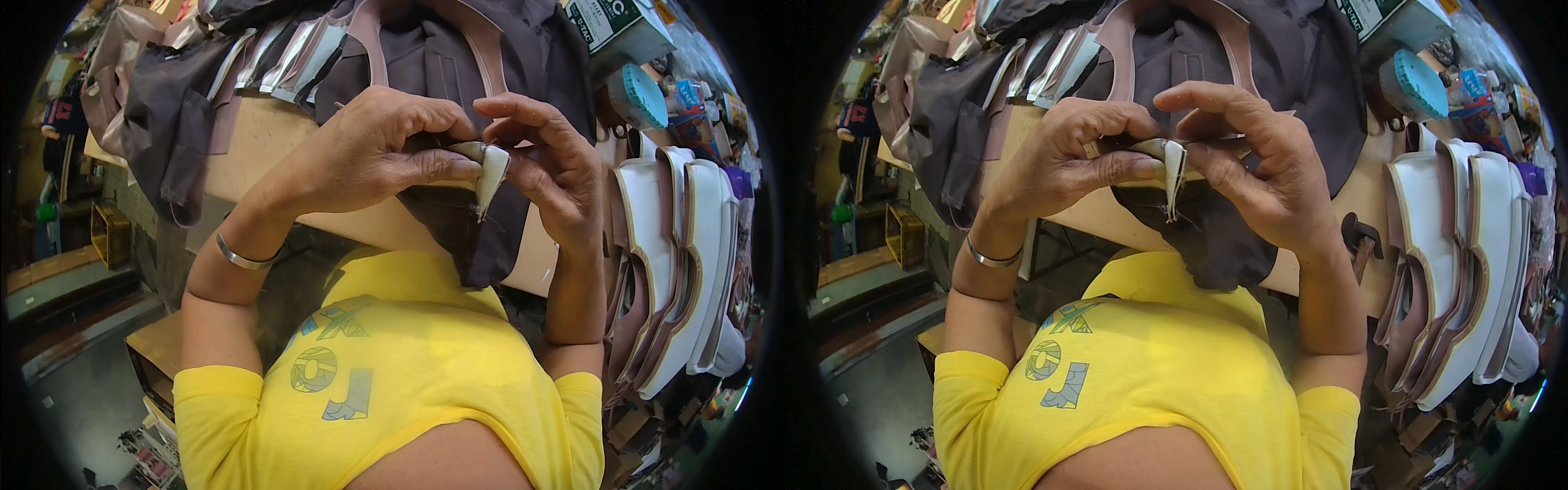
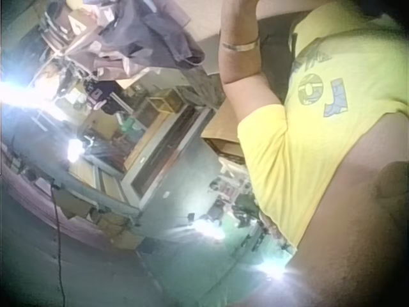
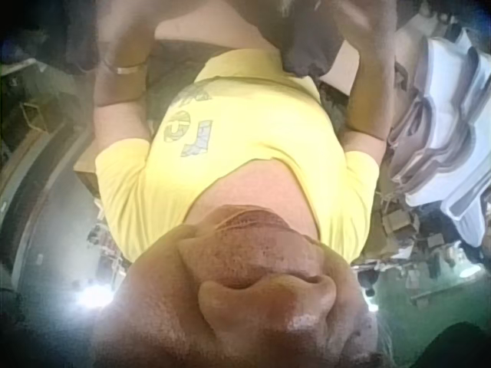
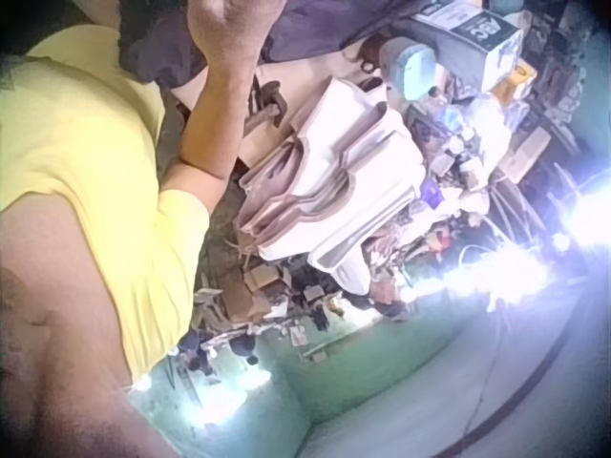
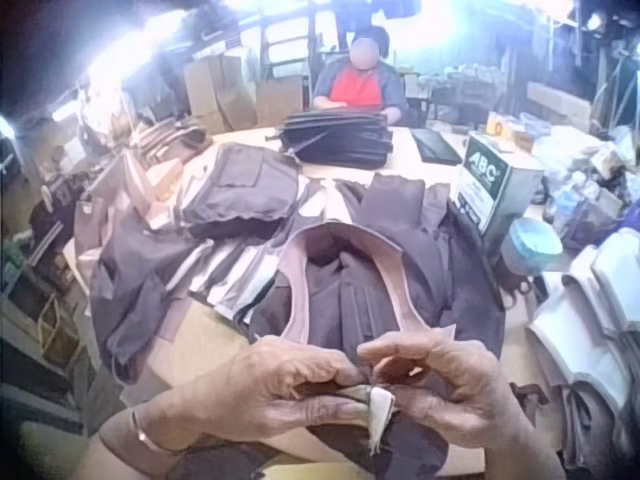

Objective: The person repeatedly picks up shoe parts from a table, aligns them, and secures them with metal staples using a hammer. The person handles multiple shoe parts one at a time, placing each completed unit back on the table.

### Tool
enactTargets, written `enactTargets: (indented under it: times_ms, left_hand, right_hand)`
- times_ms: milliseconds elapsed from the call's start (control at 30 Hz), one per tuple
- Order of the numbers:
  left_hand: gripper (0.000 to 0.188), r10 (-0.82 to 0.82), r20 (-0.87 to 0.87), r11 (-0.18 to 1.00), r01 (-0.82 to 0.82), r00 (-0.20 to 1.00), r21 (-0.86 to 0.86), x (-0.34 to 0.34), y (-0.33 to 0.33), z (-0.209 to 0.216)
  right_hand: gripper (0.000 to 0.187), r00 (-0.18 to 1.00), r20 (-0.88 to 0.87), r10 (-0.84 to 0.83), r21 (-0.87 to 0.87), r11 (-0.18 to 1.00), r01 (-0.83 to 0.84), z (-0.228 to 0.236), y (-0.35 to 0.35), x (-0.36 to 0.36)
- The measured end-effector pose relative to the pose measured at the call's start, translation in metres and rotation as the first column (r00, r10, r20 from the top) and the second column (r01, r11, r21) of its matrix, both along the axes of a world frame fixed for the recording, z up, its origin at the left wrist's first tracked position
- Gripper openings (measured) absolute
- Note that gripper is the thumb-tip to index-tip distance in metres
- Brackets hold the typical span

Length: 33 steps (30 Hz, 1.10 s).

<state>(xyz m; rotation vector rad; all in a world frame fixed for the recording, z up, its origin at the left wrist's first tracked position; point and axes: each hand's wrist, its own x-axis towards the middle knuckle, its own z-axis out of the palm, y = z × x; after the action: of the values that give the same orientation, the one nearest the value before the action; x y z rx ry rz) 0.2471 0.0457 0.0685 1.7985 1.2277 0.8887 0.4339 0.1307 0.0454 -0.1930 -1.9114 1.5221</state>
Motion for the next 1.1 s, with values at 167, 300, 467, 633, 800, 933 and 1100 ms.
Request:
enactTargets:
  times_ms: [167, 300, 467, 633, 800, 933, 1100]
  left_hand:
    - [0.013, 0.043, 0.218, 0.994, -0.065, 0.975, 0.092, 0.002, 0.002, -0.015]
    - [0.016, 0.082, 0.005, 0.960, -0.080, 0.997, 0.267, 0.018, 0.006, -0.014]
    - [0.020, -0.016, -0.109, 0.954, 0.048, 0.994, 0.295, 0.032, 0.007, -0.023]
    - [0.014, 0.094, 0.069, 0.962, -0.108, 0.993, 0.252, 0.008, 0.005, -0.021]
    - [0.033, 0.058, 0.409, 0.938, -0.190, 0.911, 0.291, 0.002, -0.016, 0.020]
    - [0.040, 0.332, 0.412, 0.942, -0.320, 0.848, -0.100, 0.043, -0.004, 0.012]
    - [0.027, 0.117, 0.469, 0.987, -0.050, 0.875, -0.153, 0.041, 0.007, -0.017]
  right_hand:
    - [0.033, 0.940, -0.053, -0.338, 0.385, 0.861, 0.332, -0.002, -0.003, 0.002]
    - [0.035, 0.884, -0.113, -0.453, 0.330, 0.822, 0.464, -0.004, -0.028, 0.014]
    - [0.024, 0.851, -0.245, -0.465, 0.470, 0.711, 0.523, -0.018, -0.046, 0.029]
    - [0.026, 0.418, 0.272, -0.867, 0.726, 0.470, 0.502, -0.074, -0.041, 0.099]
    - [0.031, -0.002, 0.395, -0.919, 0.917, 0.394, 0.058, -0.144, -0.045, 0.145]
    - [0.028, 0.061, 0.409, -0.910, 0.903, 0.414, 0.116, -0.149, -0.042, 0.148]
    - [0.028, 0.071, 0.401, -0.913, 0.910, 0.406, 0.086, -0.145, -0.048, 0.151]
